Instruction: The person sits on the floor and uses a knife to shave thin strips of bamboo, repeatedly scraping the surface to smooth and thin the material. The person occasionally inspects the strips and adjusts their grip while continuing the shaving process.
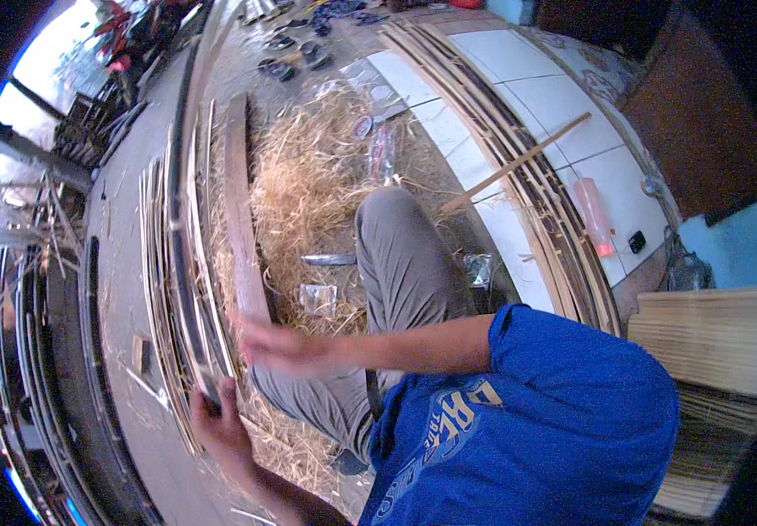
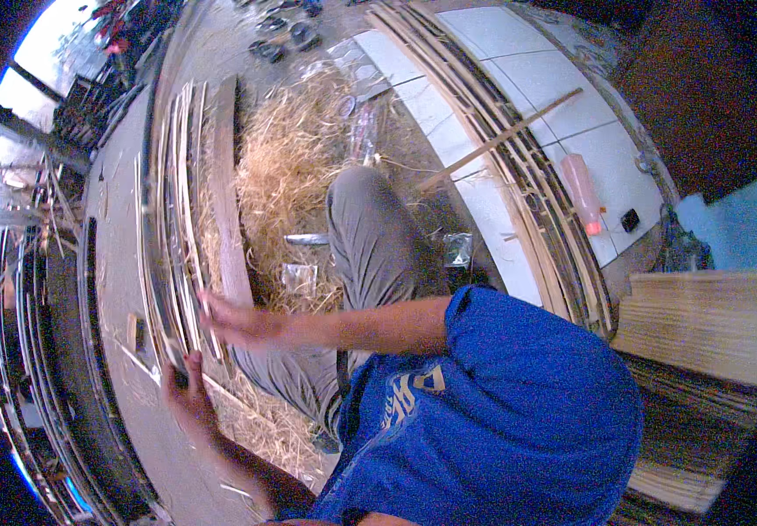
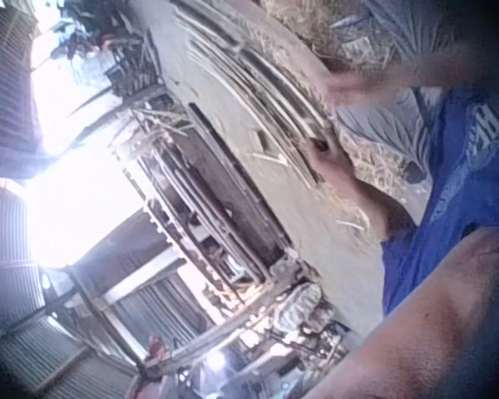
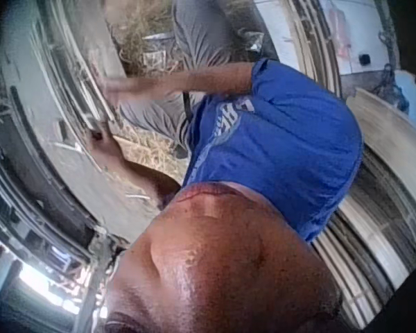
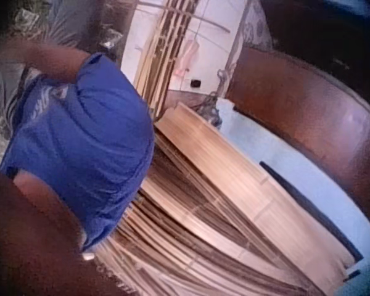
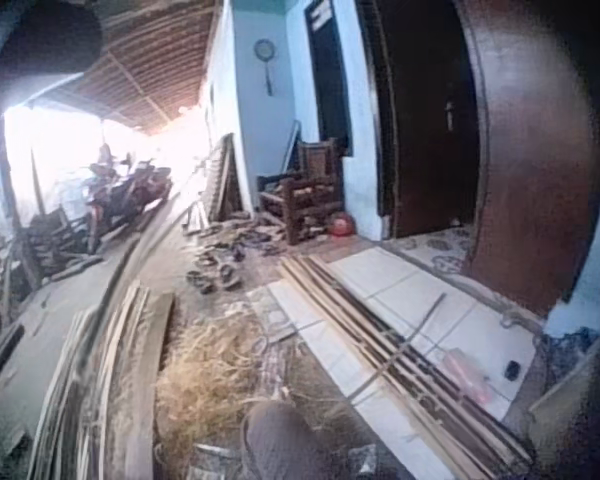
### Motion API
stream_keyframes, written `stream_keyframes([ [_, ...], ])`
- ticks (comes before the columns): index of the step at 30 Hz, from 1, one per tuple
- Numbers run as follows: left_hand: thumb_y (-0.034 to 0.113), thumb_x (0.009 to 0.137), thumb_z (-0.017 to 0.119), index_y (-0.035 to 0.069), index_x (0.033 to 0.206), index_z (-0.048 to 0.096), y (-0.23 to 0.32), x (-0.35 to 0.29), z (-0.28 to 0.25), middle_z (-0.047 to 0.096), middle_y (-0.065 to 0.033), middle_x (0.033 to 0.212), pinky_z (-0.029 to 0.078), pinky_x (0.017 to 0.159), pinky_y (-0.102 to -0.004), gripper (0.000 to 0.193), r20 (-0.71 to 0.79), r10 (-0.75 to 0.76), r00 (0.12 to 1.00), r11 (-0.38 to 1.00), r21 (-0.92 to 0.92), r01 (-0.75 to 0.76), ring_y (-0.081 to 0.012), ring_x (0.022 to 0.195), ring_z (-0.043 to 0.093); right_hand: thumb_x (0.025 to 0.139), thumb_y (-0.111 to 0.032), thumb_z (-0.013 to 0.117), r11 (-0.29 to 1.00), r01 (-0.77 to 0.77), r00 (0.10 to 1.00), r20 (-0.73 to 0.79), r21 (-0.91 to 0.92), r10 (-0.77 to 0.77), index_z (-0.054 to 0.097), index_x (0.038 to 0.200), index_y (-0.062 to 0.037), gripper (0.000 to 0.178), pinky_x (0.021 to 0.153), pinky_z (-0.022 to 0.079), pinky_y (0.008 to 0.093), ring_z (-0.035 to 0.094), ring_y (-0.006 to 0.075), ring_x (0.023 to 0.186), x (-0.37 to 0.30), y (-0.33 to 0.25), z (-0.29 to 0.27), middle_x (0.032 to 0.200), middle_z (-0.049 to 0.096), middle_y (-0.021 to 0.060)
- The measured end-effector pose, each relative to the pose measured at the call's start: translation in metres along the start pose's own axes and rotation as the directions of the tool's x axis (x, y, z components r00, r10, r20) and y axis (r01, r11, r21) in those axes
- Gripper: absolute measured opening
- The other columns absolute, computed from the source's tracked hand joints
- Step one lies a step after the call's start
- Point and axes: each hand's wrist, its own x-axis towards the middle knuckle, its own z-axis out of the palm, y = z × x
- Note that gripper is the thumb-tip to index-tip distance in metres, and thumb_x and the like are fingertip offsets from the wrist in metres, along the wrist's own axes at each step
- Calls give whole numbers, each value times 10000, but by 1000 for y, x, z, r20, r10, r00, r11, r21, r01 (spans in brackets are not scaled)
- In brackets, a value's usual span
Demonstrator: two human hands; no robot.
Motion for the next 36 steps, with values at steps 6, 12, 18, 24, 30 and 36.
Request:
stream_keyframes([
  [6,327,957,525,5,1224,544,79,92,67,629,-112,1028,468,836,-306,418,428,8,904,591,-731,340,-167,925,597,952,-310,533,856,225,865,-309,-466,-395,48,1450,-16,754,987,393,371,482,303,1143,-3,-18,57,1303,408,193],
  [12,238,967,522,-24,1295,475,106,108,62,545,-138,1254,378,1009,-324,422,212,336,918,697,-711,-91,-200,1162,515,949,-204,514,989,119,827,-559,90,-48,301,1387,-164,488,409,429,235,444,68,498,-24,-85,-30,725,448,-19],
  [18,221,963,535,-31,1180,558,55,91,61,611,-98,1103,451,923,-308,334,319,240,917,789,-615,8,-171,1003,594,948,-208,509,973,-229,683,-719,-40,131,450,1300,-121,368,393,372,239,404,57,479,-172,-208,-142,665,422,-42],
  [24,274,963,529,11,1134,601,13,84,93,644,-73,1009,495,818,-287,321,374,182,910,803,-590,82,-137,881,614,939,-168,501,717,-686,402,-886,-125,230,465,1261,-107,329,430,421,288,471,108,503,-317,-172,-182,683,480,6],
  [30,225,955,551,-34,1150,581,34,83,116,631,-54,985,467,803,-251,325,417,259,871,811,-584,38,-115,883,591,869,-176,583,6,-849,491,-793,-529,-361,470,1241,-51,409,711,500,419,631,334,832,-458,-154,-235,946,647,175],
  [36,240,945,569,9,1167,589,27,82,98,633,-53,961,474,790,-254,321,381,249,890,821,-570,14,-103,881,588,817,-298,631,-318,-946,122,-973,-55,-194,420,1313,-83,580,841,464,496,576,457,980,-498,-169,-264,1079,608,257],
])
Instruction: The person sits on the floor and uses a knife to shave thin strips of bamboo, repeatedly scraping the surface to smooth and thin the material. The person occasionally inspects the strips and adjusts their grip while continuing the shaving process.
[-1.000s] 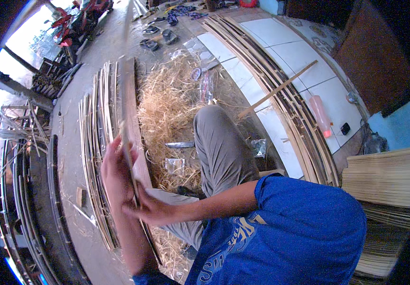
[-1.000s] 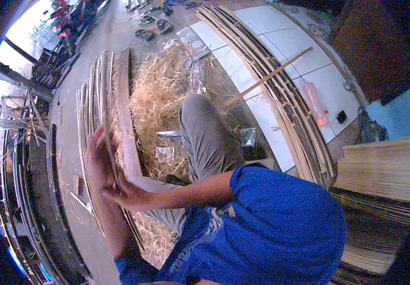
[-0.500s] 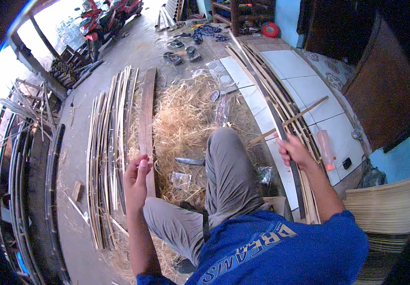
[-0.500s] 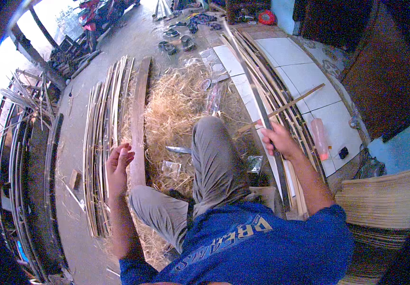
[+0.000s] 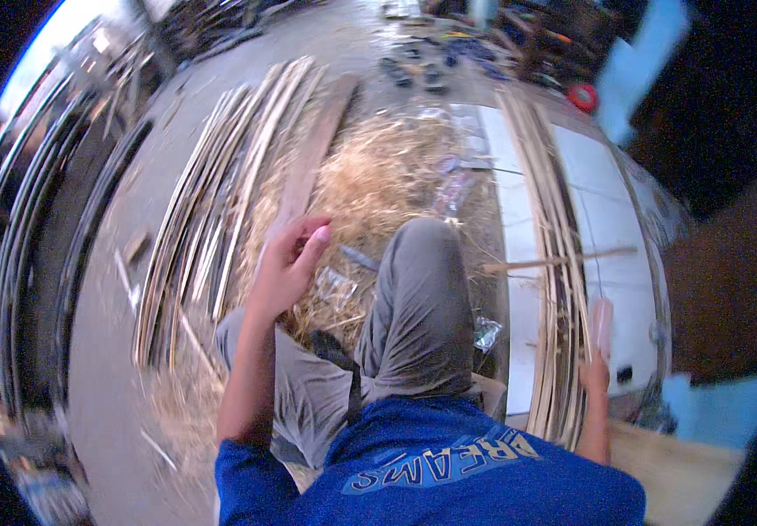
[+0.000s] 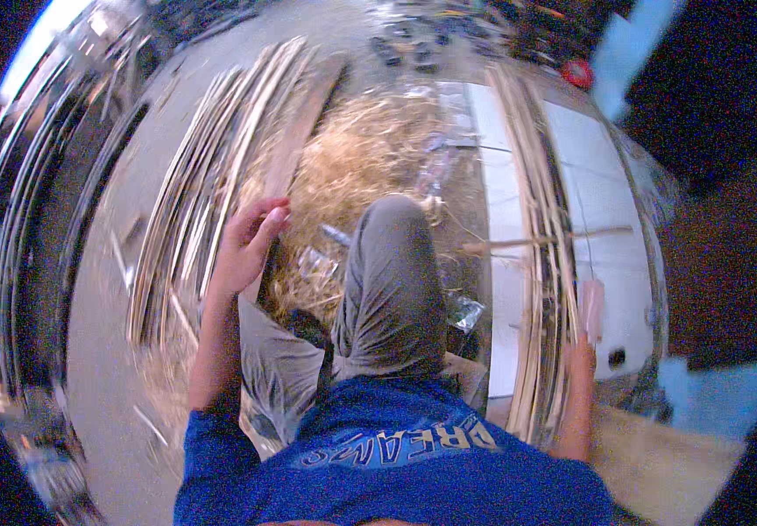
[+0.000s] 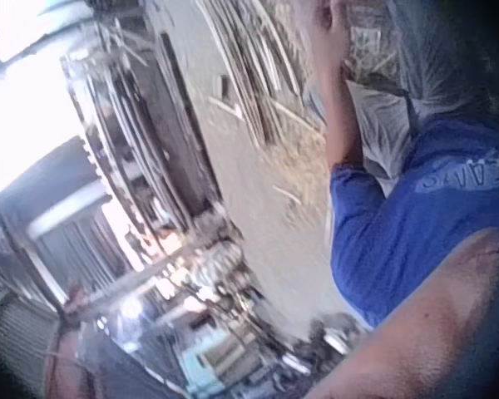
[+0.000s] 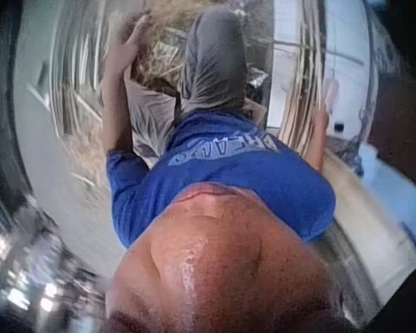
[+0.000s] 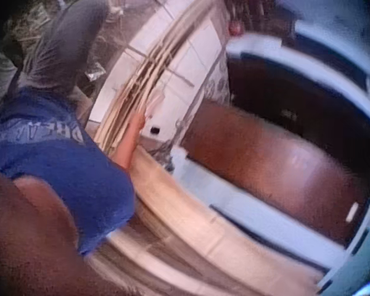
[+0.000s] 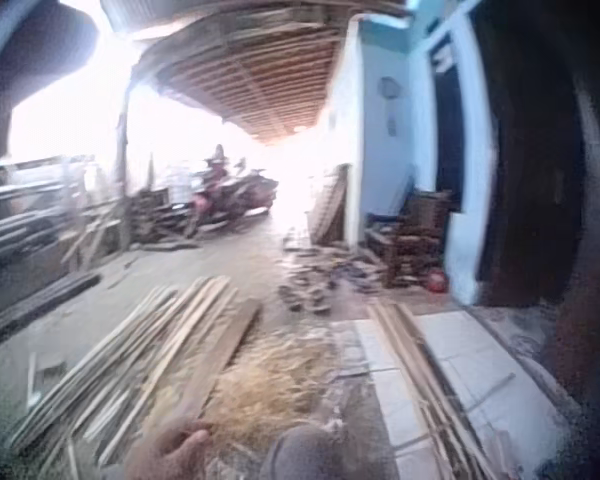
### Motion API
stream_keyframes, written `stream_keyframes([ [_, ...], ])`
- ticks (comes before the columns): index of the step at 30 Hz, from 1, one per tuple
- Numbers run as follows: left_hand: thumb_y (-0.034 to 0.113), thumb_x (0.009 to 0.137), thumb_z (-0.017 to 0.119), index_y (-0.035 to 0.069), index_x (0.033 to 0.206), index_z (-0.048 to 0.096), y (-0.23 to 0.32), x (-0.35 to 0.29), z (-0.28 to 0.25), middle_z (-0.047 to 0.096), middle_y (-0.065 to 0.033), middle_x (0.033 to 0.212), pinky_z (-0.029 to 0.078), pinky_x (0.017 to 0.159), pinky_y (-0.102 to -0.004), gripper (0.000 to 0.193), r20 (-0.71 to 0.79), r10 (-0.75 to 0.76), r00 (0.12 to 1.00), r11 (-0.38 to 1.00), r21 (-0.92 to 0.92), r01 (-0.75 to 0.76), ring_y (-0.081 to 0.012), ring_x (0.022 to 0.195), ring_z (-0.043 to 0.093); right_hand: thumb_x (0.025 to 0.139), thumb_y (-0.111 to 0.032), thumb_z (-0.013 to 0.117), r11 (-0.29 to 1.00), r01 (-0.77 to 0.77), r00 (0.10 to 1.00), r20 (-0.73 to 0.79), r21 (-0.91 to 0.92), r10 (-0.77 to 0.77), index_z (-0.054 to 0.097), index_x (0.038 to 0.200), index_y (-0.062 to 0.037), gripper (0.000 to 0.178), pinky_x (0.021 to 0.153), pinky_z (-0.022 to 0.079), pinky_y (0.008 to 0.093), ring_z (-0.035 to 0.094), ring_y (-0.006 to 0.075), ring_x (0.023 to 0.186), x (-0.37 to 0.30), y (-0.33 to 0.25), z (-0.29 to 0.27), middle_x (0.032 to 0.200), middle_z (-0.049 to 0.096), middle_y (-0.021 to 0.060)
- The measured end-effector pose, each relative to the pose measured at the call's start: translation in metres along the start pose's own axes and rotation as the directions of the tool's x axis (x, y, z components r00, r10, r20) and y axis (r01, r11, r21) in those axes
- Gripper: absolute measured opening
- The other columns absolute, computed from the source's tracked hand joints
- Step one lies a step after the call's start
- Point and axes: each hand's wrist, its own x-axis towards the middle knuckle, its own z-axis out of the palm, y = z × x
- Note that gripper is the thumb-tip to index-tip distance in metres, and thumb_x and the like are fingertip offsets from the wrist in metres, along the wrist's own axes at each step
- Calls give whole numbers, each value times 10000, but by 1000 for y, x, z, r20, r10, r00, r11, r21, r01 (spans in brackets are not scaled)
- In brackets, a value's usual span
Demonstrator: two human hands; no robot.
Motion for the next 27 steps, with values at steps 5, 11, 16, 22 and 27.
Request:
stream_keyframes([
  [5,257,935,580,9,1129,603,19,-55,-37,644,-79,972,483,782,-278,316,-141,-11,990,967,252,47,-133,867,600,817,-340,644,967,-1,999,-46,-255,-11,367,1376,-62,683,948,416,472,502,423,1132,11,-113,-16,1233,526,260],
  [11,233,958,538,16,1142,596,22,-170,-88,635,-44,1043,454,865,-283,290,-520,-108,847,935,235,264,-123,969,576,892,-287,575,726,670,742,-89,155,-665,399,1348,-10,561,1017,351,435,450,417,1194,40,-320,25,1276,488,273],
  [16,236,969,514,16,1153,601,23,-256,-93,641,-55,1055,450,904,-287,299,-777,-250,578,857,101,506,-129,1009,577,858,-364,611,441,876,453,-20,193,-891,383,1358,-15,651,973,374,453,472,406,1136,32,-415,113,1206,534,237],
  [22,245,961,528,31,1156,614,57,-315,-70,651,-53,1056,449,902,-285,302,-832,-222,509,789,154,595,-140,1016,583,854,-367,615,259,944,214,221,205,-952,403,1334,-15,633,958,385,448,489,396,1120,-9,-474,181,1190,545,236],
  [27,260,959,544,26,1243,562,105,-334,-51,638,-32,1056,437,874,-257,368,-831,-480,282,769,-244,591,-91,985,560,851,-370,619,177,967,104,352,184,-930,419,1315,-15,618,945,393,445,502,388,1107,-12,-493,208,1176,554,234],
])
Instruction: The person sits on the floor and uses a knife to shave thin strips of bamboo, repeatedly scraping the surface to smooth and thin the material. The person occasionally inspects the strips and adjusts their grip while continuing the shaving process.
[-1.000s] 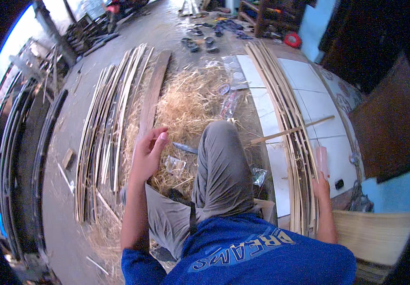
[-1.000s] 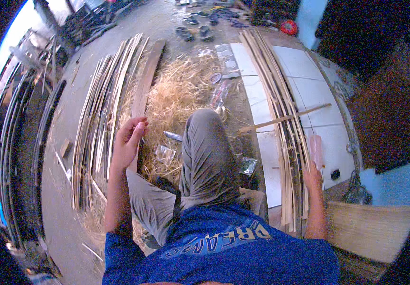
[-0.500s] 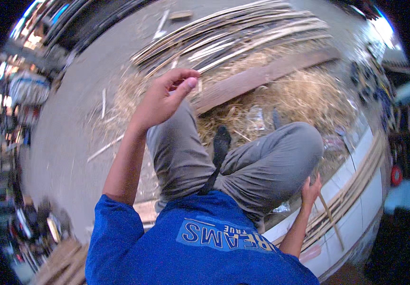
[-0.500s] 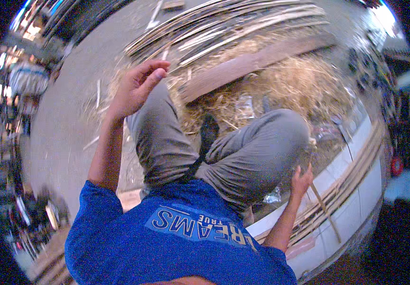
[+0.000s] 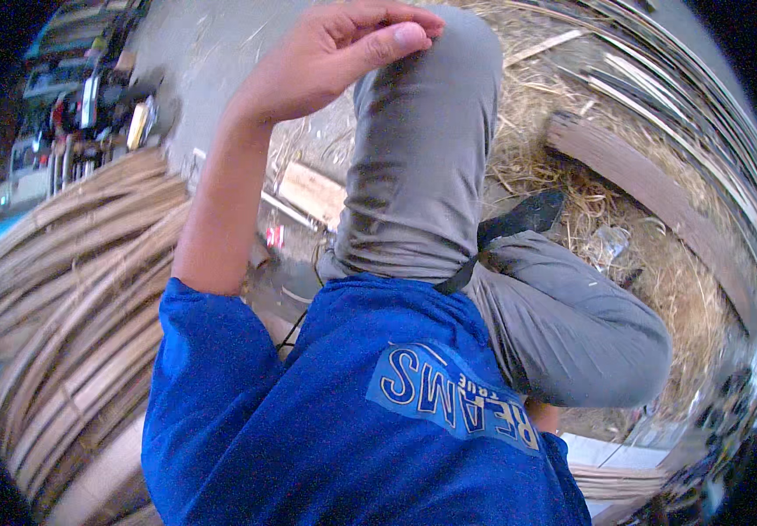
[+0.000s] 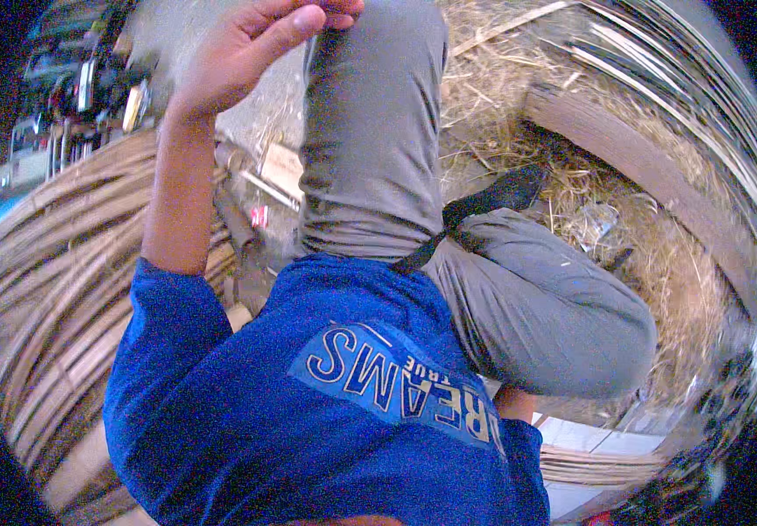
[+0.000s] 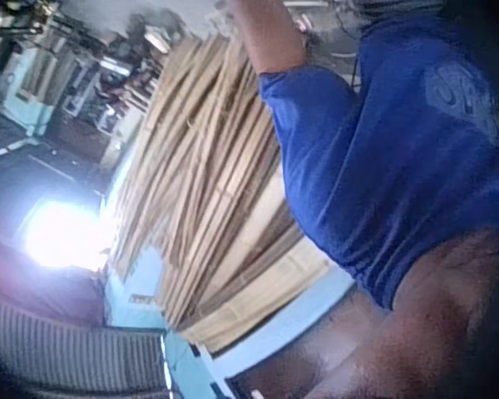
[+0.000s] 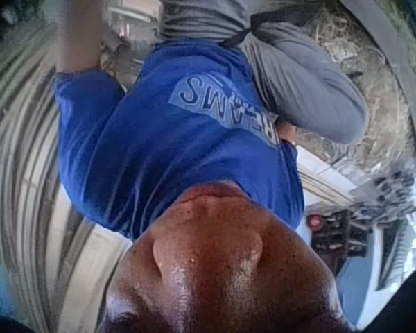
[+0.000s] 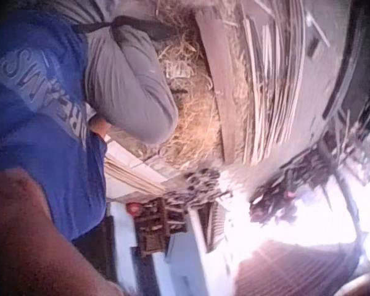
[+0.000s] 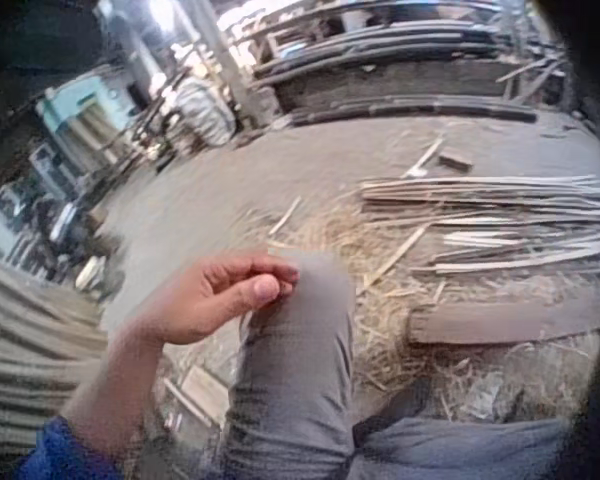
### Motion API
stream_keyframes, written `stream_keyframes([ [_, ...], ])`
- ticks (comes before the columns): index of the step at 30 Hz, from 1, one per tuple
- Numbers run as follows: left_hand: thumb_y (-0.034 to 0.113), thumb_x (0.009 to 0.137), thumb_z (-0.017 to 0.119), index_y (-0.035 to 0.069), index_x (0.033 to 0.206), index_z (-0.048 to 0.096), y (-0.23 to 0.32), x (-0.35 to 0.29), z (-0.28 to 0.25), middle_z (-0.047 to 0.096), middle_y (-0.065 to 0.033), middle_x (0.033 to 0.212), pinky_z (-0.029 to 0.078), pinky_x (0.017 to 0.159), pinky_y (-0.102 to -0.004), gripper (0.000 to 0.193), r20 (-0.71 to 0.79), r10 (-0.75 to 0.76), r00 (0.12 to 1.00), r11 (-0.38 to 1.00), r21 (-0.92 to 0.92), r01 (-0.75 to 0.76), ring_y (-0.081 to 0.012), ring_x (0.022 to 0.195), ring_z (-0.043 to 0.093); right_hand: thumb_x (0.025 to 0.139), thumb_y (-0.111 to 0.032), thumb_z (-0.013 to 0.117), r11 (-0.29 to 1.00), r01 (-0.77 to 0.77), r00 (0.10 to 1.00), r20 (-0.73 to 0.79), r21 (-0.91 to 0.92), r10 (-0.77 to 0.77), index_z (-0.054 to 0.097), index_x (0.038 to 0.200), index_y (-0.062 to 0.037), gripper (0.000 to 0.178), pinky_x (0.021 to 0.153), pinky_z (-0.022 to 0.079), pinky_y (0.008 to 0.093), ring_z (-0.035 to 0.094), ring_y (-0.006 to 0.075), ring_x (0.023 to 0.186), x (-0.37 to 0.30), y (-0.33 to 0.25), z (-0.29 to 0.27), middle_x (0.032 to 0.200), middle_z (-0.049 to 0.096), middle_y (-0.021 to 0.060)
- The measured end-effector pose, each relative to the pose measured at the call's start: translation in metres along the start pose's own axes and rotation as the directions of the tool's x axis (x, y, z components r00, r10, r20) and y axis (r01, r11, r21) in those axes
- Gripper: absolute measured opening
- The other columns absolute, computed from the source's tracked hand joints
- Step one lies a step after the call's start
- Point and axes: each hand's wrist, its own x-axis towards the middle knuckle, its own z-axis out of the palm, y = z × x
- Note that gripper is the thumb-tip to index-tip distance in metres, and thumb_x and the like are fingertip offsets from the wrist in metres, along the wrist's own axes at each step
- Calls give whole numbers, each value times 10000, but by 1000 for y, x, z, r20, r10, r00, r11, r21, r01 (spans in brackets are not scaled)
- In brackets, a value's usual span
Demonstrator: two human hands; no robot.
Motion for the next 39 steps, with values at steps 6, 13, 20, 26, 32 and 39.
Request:
stream_keyframes([
  [6,249,965,530,-14,1153,605,15,-49,11,653,-60,988,474,774,-258,332,-229,-16,973,1000,-15,12,-110,903,590,847,-374,623,998,46,994,105,-45,-41,438,1291,-15,600,930,404,440,518,377,1090,18,10,9,1160,564,233],
  [13,312,940,540,-9,1021,664,42,-49,2,668,-144,912,507,775,-357,353,-334,448,829,768,618,-165,-206,862,638,843,-378,627,998,-54,996,62,-45,57,461,1264,-14,580,912,416,435,537,365,1071,12,23,1,1140,577,231],
  [20,260,925,562,56,1159,624,-6,23,-2,650,-88,1070,425,947,-331,317,68,328,942,753,584,-303,-213,1052,586,838,-382,632,968,-250,968,-28,-3,250,484,1236,-14,562,894,428,429,556,353,1052,-35,28,-15,1121,589,229],
  [26,316,856,621,19,1054,650,-26,65,-3,620,-155,950,440,854,-385,358,246,428,870,682,544,-489,-320,934,572,834,-385,636,872,-474,851,-192,123,490,503,1213,-14,546,878,439,425,572,343,1036,-82,21,-36,1105,600,227],
  [32,321,821,643,23,970,655,-36,61,-13,594,-142,897,436,796,-394,333,326,481,814,701,414,-580,-323,879,548,831,-389,639,859,-479,813,-278,178,511,523,1189,-14,532,863,449,420,588,333,1020,-84,-2,-62,1088,610,225],
  [39,268,818,631,25,972,616,-52,64,-40,529,-131,903,406,840,-378,288,392,436,810,749,340,-568,-303,920,506,826,-393,644,945,-302,895,-304,124,326,545,1162,-14,516,845,462,415,607,321,1000,-31,-44,-145,1069,623,223],
])
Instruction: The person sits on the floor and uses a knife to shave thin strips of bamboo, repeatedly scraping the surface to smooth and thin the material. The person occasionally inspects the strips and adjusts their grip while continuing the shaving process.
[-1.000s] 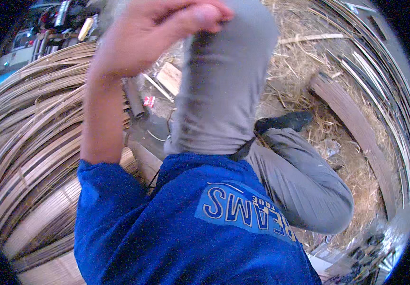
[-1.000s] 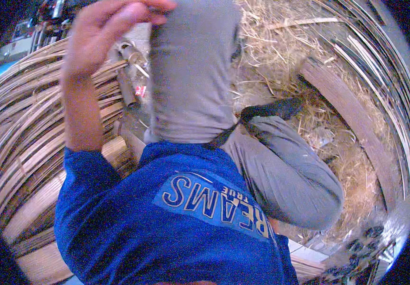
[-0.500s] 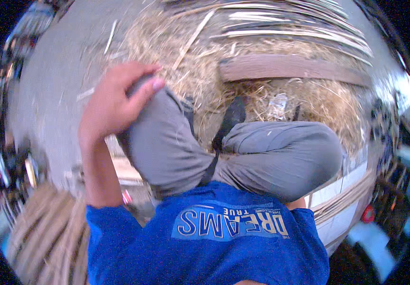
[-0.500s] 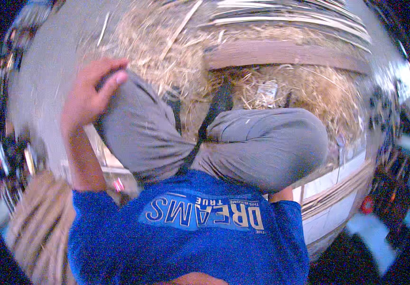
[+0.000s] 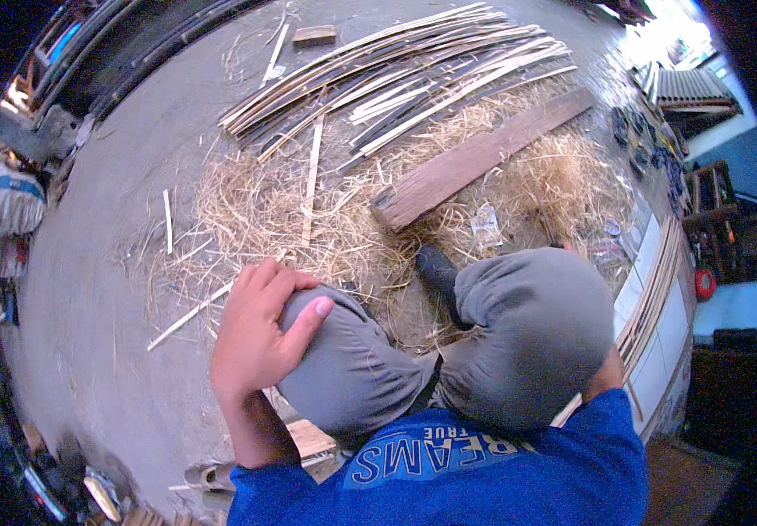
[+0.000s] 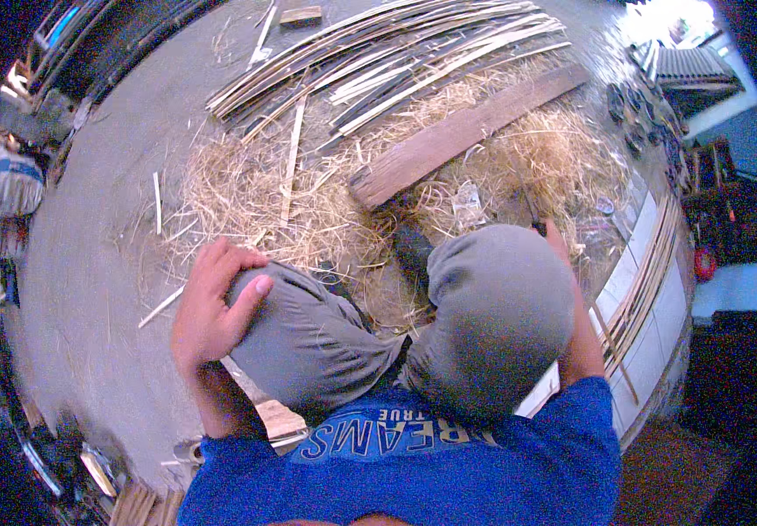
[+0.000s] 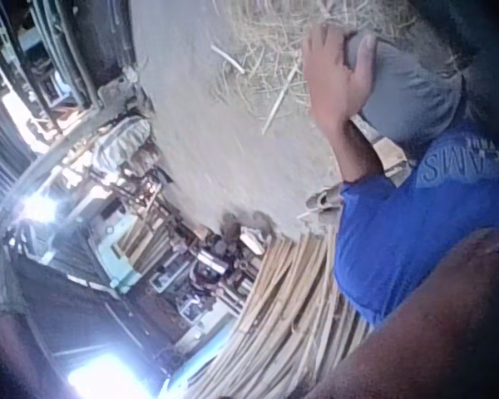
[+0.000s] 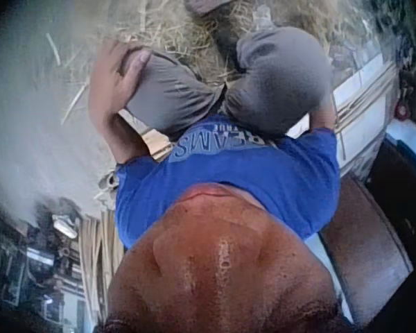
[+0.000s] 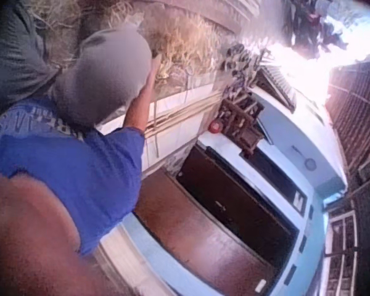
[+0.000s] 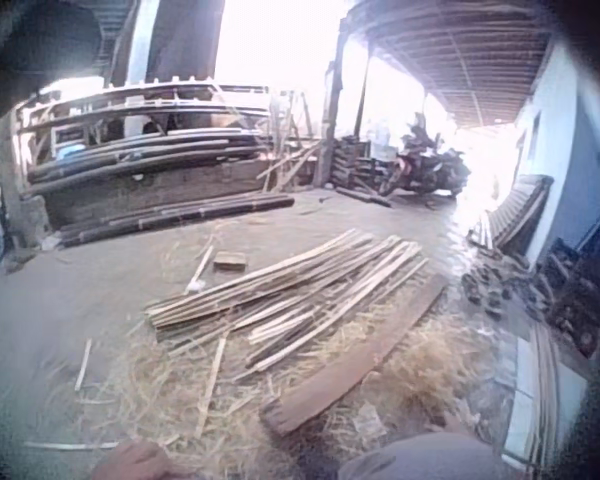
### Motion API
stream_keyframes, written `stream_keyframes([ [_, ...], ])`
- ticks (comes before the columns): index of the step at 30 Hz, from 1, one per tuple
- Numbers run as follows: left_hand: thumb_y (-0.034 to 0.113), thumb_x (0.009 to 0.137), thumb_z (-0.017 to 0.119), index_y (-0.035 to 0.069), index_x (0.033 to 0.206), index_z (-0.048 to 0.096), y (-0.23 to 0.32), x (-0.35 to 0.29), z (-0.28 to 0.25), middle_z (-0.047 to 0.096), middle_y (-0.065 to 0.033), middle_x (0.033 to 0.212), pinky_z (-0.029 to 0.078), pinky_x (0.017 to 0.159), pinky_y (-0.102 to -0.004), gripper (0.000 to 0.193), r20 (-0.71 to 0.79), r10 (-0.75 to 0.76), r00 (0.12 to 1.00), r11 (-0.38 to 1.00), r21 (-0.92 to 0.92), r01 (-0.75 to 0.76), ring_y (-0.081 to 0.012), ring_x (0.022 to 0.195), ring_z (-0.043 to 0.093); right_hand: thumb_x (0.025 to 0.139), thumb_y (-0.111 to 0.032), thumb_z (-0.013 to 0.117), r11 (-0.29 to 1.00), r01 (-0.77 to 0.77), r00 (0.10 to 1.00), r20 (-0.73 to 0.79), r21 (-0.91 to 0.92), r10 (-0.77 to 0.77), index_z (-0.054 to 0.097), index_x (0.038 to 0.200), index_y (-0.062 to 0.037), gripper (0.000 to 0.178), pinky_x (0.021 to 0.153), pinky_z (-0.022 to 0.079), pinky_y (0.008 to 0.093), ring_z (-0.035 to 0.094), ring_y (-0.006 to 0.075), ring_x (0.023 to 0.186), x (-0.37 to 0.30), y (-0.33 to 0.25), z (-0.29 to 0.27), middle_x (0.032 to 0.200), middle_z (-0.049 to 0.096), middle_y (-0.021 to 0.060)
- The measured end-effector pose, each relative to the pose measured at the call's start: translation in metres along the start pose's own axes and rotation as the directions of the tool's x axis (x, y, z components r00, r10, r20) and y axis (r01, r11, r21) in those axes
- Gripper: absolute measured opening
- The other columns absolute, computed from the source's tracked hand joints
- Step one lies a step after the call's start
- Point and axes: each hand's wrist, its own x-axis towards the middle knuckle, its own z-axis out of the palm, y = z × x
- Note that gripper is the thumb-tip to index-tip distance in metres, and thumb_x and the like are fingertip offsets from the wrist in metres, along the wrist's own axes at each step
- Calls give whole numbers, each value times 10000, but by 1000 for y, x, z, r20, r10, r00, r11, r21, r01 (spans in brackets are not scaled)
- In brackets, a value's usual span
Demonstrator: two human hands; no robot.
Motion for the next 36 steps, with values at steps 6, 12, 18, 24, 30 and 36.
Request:
stream_keyframes([
  [6,284,794,660,38,936,619,-12,-2,-9,543,-117,860,412,777,-374,287,46,12,999,1000,11,-13,-300,858,508,824,-398,625,933,327,942,133,-148,-309,540,1048,-13,454,766,477,453,616,399,883,81,-86,3,947,629,248],
  [12,355,827,648,33,973,613,-22,46,-15,602,-123,791,457,682,-369,355,235,-46,971,999,-14,50,-259,749,583,860,-390,589,947,321,927,209,-18,-310,470,1022,2,440,760,468,479,593,446,902,73,-124,91,948,608,291],
  [18,385,868,597,36,1003,611,-65,181,19,662,-190,903,505,721,-410,374,439,-121,890,962,272,-3,-329,832,649,859,-312,606,920,360,922,92,153,-376,418,1138,-17,448,765,457,508,580,467,891,41,-127,160,952,596,293],
  [24,385,857,580,45,1040,625,-131,329,128,656,-193,1013,508,813,-441,388,569,-198,799,767,597,-235,-369,955,627,818,-253,636,888,426,903,-128,173,-409,404,1207,-20,510,756,467,498,577,460,892,41,-109,191,995,591,269],
  [30,318,856,575,8,1004,639,-166,393,232,641,-222,1049,495,858,-463,350,409,-174,896,828,552,-92,-374,979,621,776,-249,656,880,467,869,-229,86,-438,424,1235,-20,562,781,485,487,594,426,921,39,-98,194,1050,594,240],
  [36,278,830,613,-16,1227,441,-215,389,300,514,-280,1209,461,917,-479,523,314,-285,906,873,474,110,-449,1083,545,766,-277,661,904,401,913,-142,148,-382,453,1225,-31,560,762,505,463,611,398,904,37,-102,189,1064,599,218],
])
